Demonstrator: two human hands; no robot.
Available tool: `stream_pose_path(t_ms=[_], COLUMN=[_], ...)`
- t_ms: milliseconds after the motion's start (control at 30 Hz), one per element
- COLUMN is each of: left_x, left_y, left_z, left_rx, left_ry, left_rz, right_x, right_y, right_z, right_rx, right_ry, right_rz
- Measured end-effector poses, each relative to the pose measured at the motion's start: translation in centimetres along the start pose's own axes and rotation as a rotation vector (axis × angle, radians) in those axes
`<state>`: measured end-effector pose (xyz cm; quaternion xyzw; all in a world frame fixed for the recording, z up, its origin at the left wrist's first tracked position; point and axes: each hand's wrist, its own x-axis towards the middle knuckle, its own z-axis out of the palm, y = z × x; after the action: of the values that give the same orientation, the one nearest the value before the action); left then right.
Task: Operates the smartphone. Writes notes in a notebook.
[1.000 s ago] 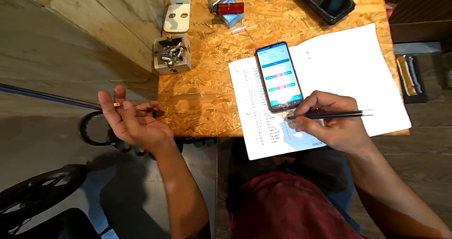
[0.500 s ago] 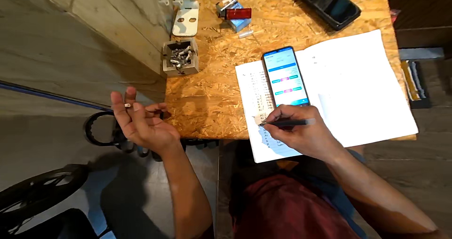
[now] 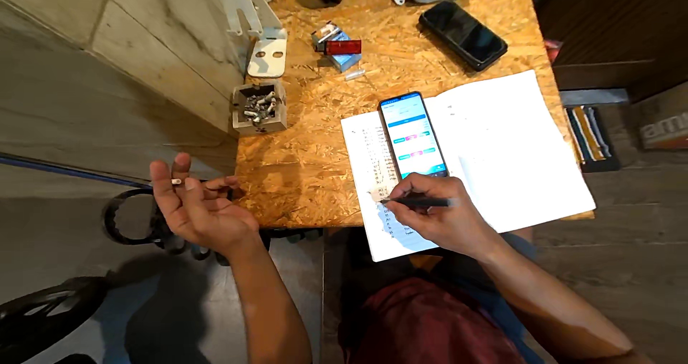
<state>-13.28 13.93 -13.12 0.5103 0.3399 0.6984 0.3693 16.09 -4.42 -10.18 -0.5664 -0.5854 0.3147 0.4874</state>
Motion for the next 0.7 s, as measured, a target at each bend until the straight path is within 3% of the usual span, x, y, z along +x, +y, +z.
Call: stream_pose_path(t_ms=[133, 333, 533, 700], left_x=[-0.1, -0.1, 0.0, 0.1], left_y=[0.2, 0.3, 0.2, 0.1], left_z=[0.1, 0.2, 0.1, 0.1], left_rx=[0.002, 0.009, 0.01, 0.013], left_ry=[-0.001, 0.002, 0.006, -0.005], left_rz=[-0.003, -0.006, -0.002, 0.002], right_x=[-0.4, 0.6, 1.7, 1.9], right_y=[-0.7, -0.1, 0.4, 0.4], right_z=[-2.9, -7.7, -6.7, -6.8], right_rx=[0.017, -0.24, -0.474, -0.517], right_ry=[0.064, 0.135, -0.007, -0.013], right_rz=[-0.052, -0.01, -0.075, -0.075])
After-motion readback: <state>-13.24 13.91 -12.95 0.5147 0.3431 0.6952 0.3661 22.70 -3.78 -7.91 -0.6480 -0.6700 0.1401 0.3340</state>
